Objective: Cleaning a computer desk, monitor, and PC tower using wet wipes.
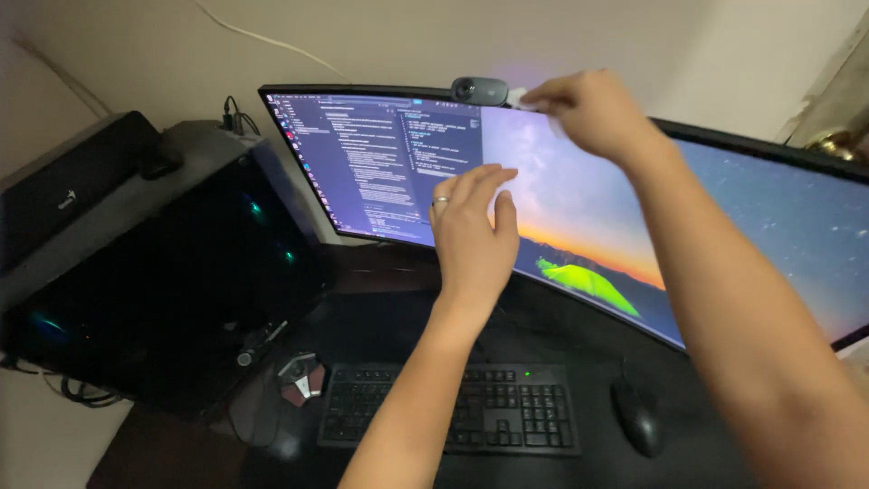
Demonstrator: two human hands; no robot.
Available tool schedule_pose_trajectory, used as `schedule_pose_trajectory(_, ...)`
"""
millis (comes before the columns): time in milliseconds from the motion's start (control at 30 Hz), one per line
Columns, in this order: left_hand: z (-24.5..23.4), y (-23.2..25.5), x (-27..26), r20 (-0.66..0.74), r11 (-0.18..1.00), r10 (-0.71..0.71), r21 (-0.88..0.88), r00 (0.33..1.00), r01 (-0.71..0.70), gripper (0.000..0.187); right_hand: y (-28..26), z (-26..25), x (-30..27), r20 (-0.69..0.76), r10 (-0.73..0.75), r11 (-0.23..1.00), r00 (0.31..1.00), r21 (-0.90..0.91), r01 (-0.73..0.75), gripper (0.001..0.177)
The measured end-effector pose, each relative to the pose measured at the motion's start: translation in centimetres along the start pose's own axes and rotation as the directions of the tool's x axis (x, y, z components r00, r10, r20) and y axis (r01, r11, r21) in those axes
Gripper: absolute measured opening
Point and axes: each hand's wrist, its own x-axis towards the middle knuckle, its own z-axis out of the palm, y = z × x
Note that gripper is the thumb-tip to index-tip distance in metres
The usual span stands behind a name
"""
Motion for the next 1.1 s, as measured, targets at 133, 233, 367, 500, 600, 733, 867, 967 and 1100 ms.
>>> schedule_pose_trajectory(133,1.0,-3.1,2.0,0.222,0.84,-0.31,-0.391,0.924,0.376,0.034,-4.9,-2.5,-2.1,0.098,0.241,0.617,0.966,0.753,-0.231,0.027)
schedule_pose_trajectory(233,0.1,-2.1,3.7,0.519,0.377,-0.438,-0.635,0.734,0.674,0.045,-6.5,-2.6,-3.2,0.226,0.269,0.083,0.936,0.963,-0.256,0.033)
schedule_pose_trajectory(367,2.3,-4.1,3.0,0.482,0.094,-0.395,-0.826,0.782,0.556,0.035,-7.4,-1.3,-3.8,0.255,0.337,-0.042,0.906,0.966,-0.256,0.036)
schedule_pose_trajectory(500,2.3,-6.1,3.7,0.369,0.189,-0.479,-0.843,0.797,0.504,0.03,-9.1,1.9,-4.3,0.085,0.423,0.444,0.902,0.848,-0.288,0.033)
schedule_pose_trajectory(600,0.3,-7.1,4.8,0.367,0.144,-0.557,-0.841,0.745,0.521,0.028,-11.5,3.0,-3.3,-0.124,0.26,0.867,0.958,0.467,-0.174,0.041)
schedule_pose_trajectory(733,-3.3,-8.3,5.3,0.416,0.153,-0.638,-0.757,0.648,0.636,0.048,-12.8,6.0,-1.3,-0.243,-0.016,0.943,0.97,0.318,0.095,0.037)
schedule_pose_trajectory(867,-6.5,-10.8,5.3,0.364,0.312,-0.696,-0.624,0.619,0.717,0.069,-12.1,12.4,1.5,-0.316,-0.24,0.947,0.918,0.131,0.293,0.026)
schedule_pose_trajectory(967,-7.6,-13.7,5.3,0.229,0.43,-0.738,-0.566,0.635,0.703,0.063,-15.4,13.0,4.8,-0.141,-0.346,0.935,0.928,-0.138,0.328,0.05)
schedule_pose_trajectory(1100,-9.6,-14.6,5.9,0.116,0.504,-0.775,-0.478,0.621,0.719,0.051,-12.2,16.0,10.3,-0.302,-0.52,0.834,0.799,-0.38,0.399,0.027)
